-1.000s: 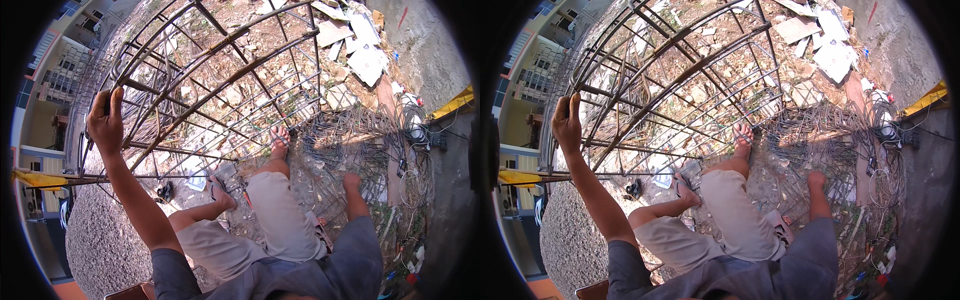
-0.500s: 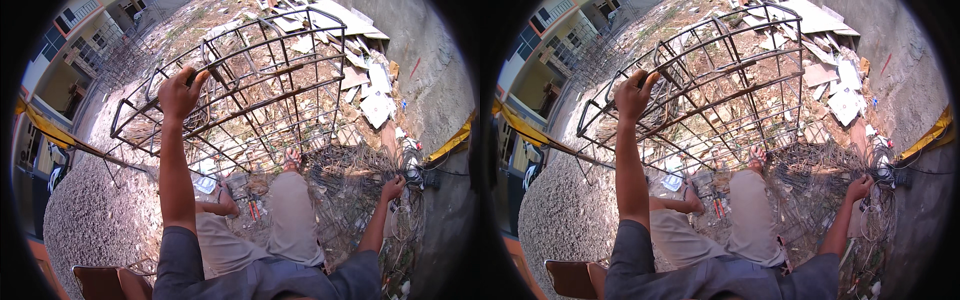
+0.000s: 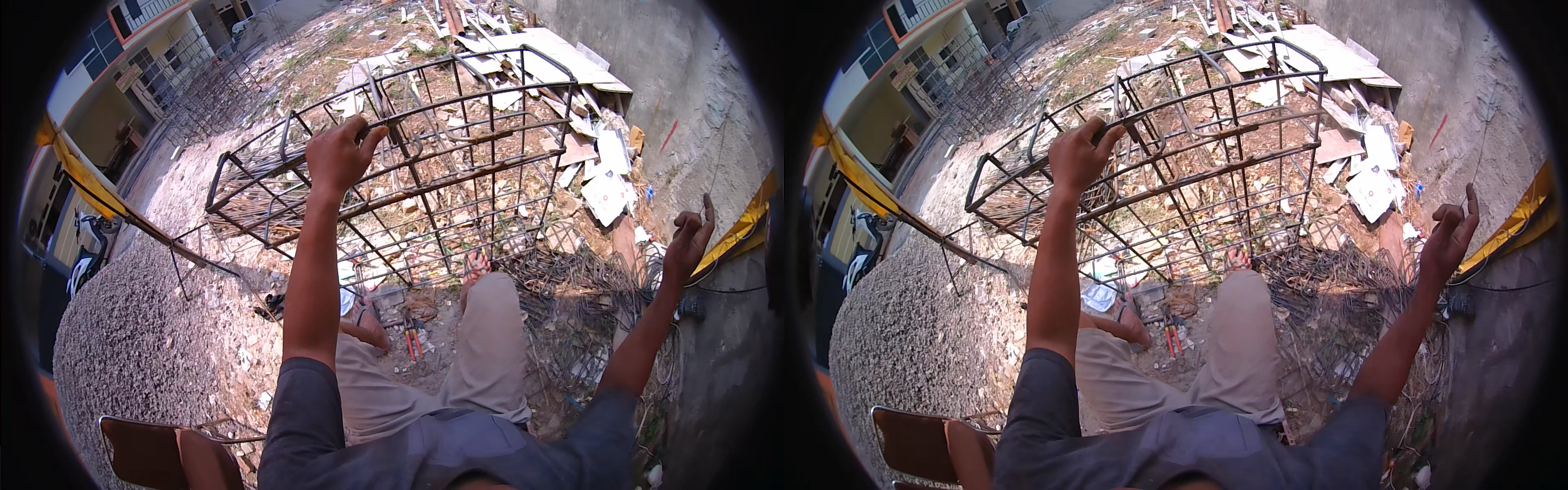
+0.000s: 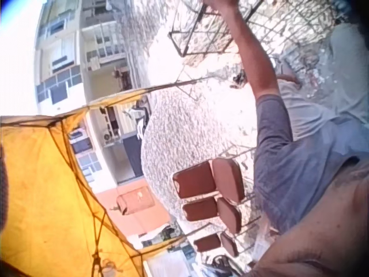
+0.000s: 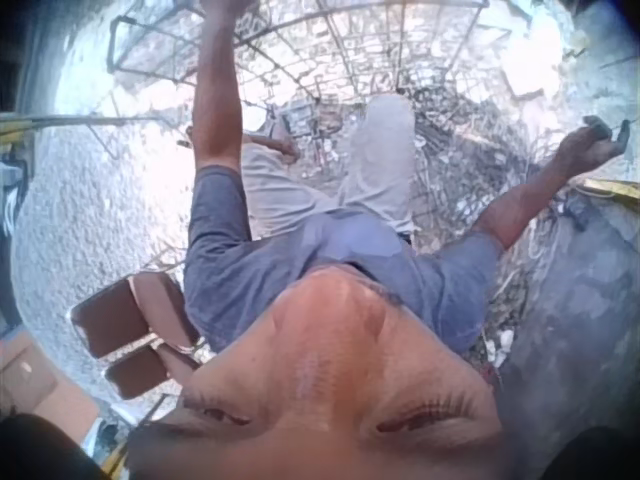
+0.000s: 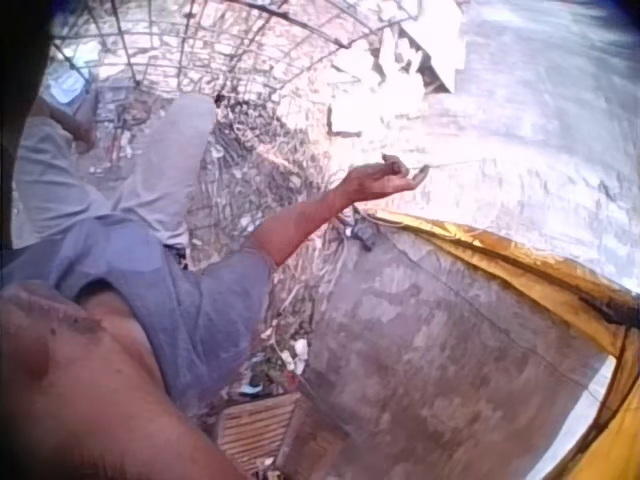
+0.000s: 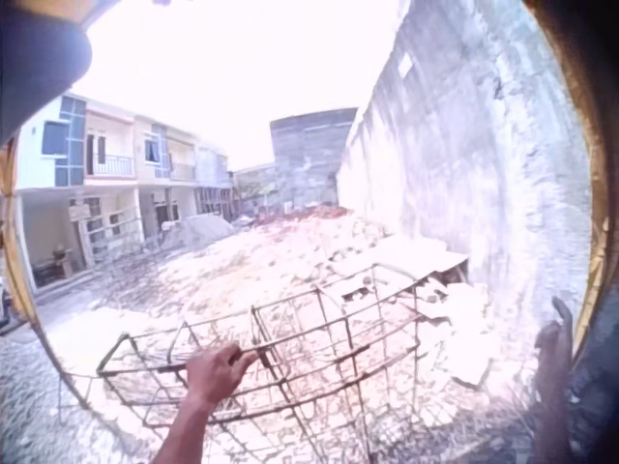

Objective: The person is assembling a metal frame structure by hand. They are using pliers to bend and secure metal wires at the joints of the frame.

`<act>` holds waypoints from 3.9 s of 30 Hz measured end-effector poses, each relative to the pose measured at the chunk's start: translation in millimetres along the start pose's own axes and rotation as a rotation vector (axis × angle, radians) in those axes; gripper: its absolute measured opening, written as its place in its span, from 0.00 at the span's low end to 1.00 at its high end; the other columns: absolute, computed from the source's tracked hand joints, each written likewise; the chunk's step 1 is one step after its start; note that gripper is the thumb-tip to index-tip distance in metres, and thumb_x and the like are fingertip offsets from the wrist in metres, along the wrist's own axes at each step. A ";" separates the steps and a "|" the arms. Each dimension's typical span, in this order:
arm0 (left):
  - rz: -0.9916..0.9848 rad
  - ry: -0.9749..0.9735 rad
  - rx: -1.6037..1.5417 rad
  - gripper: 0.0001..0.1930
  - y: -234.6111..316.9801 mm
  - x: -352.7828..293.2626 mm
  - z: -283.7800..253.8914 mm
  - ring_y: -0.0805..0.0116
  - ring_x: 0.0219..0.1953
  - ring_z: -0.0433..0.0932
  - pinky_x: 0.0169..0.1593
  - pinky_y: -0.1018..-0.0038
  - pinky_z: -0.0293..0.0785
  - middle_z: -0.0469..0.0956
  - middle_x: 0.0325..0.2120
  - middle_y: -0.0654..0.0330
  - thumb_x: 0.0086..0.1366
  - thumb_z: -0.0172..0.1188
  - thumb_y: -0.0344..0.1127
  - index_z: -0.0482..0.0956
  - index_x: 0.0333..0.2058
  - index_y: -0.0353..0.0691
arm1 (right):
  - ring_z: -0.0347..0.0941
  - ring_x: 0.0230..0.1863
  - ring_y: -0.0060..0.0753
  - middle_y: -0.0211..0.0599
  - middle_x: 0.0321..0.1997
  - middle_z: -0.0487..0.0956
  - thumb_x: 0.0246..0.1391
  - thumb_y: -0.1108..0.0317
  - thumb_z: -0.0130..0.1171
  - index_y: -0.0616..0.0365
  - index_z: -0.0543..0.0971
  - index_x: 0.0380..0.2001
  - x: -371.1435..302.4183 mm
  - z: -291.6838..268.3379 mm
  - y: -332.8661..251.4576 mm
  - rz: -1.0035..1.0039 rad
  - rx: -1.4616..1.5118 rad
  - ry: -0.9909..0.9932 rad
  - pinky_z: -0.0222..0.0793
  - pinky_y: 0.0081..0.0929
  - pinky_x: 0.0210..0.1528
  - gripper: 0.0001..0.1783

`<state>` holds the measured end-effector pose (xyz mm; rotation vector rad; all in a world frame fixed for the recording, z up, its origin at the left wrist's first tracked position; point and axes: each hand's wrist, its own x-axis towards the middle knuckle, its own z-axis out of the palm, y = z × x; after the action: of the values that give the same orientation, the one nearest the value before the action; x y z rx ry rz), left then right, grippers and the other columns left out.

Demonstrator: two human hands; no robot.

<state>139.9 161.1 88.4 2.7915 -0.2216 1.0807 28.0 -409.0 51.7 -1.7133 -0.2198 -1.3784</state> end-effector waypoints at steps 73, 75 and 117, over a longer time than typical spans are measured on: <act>-0.053 -0.647 -0.644 0.30 -24.5 2.3 -31.7 0.60 0.43 0.87 0.48 0.65 0.80 0.87 0.44 0.50 0.66 0.66 0.59 0.82 0.58 0.45 | 0.72 0.28 0.12 0.31 0.30 0.79 0.63 0.78 0.62 0.60 0.69 0.40 -150.9 374.1 -181.7 0.687 0.859 -0.398 0.64 0.16 0.27 0.10; -0.031 -0.615 -0.657 0.32 -30.3 -0.1 -22.9 0.60 0.43 0.87 0.48 0.66 0.80 0.87 0.43 0.49 0.64 0.67 0.60 0.82 0.58 0.44 | 0.73 0.28 0.14 0.31 0.30 0.79 0.63 0.77 0.63 0.60 0.70 0.39 -152.8 372.3 -183.3 0.715 0.824 -0.401 0.66 0.16 0.28 0.11; 0.009 -0.337 -0.731 0.19 -22.1 -12.8 -32.5 0.71 0.33 0.85 0.39 0.70 0.81 0.88 0.39 0.53 0.63 0.72 0.40 0.85 0.50 0.37 | 0.79 0.33 0.20 0.30 0.32 0.79 0.64 0.77 0.60 0.60 0.72 0.38 -154.6 370.2 -196.5 0.582 0.672 -0.382 0.75 0.21 0.36 0.05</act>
<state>113.3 189.8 101.8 2.2650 -0.5393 0.3886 105.5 30.5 31.9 -1.2949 -0.3204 -0.4608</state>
